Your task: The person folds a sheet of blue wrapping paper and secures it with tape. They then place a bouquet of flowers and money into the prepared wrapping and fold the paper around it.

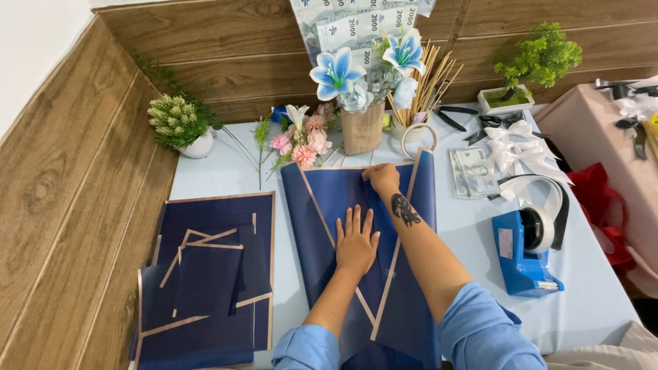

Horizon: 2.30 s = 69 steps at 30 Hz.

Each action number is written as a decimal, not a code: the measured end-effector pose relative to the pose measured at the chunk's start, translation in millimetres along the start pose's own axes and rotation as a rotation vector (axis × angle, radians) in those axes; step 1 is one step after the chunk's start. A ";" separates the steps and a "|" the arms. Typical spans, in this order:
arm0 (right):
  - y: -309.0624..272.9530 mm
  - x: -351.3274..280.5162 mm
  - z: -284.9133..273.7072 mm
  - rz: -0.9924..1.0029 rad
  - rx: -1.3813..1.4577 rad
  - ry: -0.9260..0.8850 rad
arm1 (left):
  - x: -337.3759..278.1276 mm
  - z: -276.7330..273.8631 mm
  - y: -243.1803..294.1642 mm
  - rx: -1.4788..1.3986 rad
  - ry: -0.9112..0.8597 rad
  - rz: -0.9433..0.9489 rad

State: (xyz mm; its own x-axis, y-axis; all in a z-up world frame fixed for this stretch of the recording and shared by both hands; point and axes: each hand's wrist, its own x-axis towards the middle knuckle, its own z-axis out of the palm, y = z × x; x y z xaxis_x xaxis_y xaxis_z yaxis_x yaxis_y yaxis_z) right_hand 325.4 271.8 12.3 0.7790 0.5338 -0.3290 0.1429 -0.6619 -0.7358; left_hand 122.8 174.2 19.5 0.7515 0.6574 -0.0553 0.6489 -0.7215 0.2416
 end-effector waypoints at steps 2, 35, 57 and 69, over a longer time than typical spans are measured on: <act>1.4 0.0 2.5 -0.001 -0.009 0.001 | -0.4 -1.3 0.3 0.000 -0.006 -0.004; 39.0 -73.3 -127.4 -0.478 0.291 0.153 | -2.9 -4.9 -5.5 -0.101 0.053 0.062; 188.6 -261.1 -336.4 0.042 0.364 0.190 | -153.3 -26.6 67.0 -0.029 -0.191 -0.182; 192.1 -285.8 -341.1 0.266 0.411 0.263 | -140.0 1.0 64.2 -0.141 -0.220 -0.218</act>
State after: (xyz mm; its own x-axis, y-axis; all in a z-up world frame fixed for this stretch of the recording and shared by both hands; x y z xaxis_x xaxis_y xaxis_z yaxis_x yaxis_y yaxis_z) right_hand 338.5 -187.4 166.9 0.8893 0.1924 -0.4150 -0.2883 -0.4685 -0.8351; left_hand 59.4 35.7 41.8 0.6143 0.7193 -0.3245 0.7860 -0.5215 0.3321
